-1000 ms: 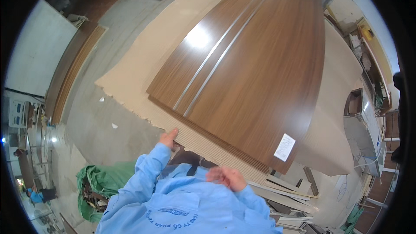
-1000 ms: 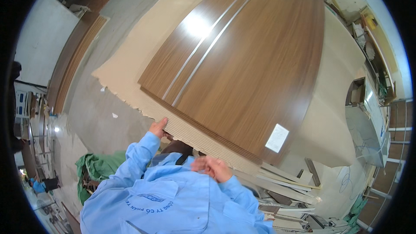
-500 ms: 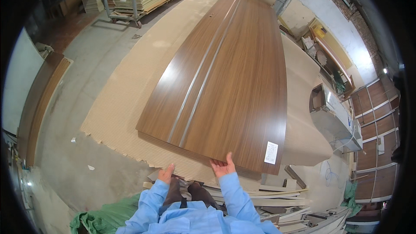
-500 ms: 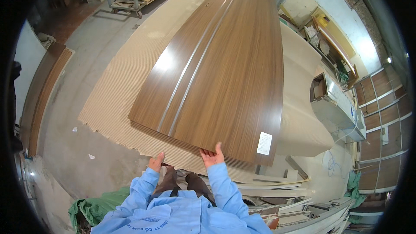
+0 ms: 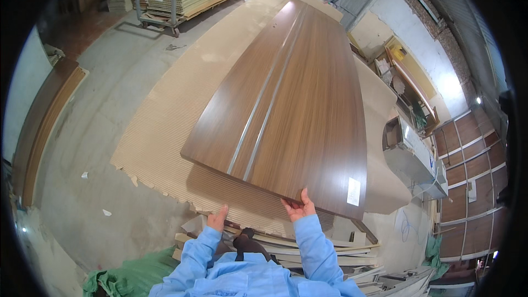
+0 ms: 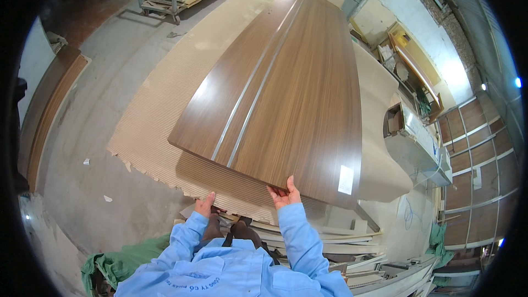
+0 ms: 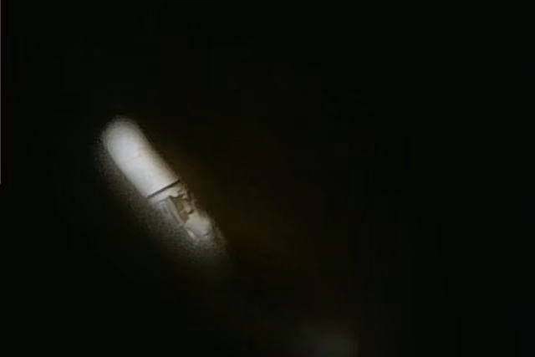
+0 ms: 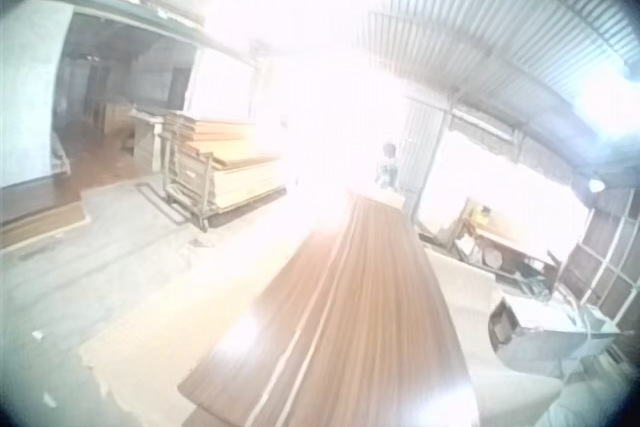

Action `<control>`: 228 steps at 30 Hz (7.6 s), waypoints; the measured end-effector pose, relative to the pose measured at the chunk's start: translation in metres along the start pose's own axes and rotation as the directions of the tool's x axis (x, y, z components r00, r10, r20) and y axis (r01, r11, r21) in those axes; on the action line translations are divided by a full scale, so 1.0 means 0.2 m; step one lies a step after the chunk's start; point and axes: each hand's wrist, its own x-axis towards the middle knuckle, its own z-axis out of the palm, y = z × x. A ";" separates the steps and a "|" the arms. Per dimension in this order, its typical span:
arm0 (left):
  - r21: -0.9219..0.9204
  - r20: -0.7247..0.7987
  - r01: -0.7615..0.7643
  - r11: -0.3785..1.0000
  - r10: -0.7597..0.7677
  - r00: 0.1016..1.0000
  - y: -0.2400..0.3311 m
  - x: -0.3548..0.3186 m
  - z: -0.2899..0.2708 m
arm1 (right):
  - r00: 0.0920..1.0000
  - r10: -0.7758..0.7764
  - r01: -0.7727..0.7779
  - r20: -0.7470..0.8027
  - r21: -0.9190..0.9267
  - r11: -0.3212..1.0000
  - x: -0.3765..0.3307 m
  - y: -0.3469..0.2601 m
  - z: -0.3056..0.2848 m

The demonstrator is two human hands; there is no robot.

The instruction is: The person places a large corrugated cardboard sheet over a stack of wood panels on a table. They then lift the stack with a coworker, flip it over, and place it back on the table. The person folds the cardboard edges over the panels to wrap them, and the coworker applies tape to secure the wrapping.

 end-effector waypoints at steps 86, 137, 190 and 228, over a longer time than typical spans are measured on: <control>0.060 0.014 -0.001 0.998 0.000 1.000 0.80 0.59 0.88 | 0.326 -0.499 0.458 0.803 -0.596 -0.660 0.58 -0.59 -0.10; -0.178 -0.207 0.331 0.927 -0.365 0.908 0.13 0.30 1.16 | 0.369 -0.113 0.527 0.923 -0.308 -0.792 0.50 -0.34 0.18; -0.518 -0.362 0.071 0.852 -0.294 0.885 0.16 0.35 1.18 | 0.738 -0.621 0.326 0.263 -0.945 -0.012 0.75 -1.22 -1.05; -0.243 -0.438 -0.023 0.970 -0.088 0.895 0.26 -0.36 0.17 | 0.887 0.432 -0.258 0.165 -0.599 0.758 0.02 0.20 0.04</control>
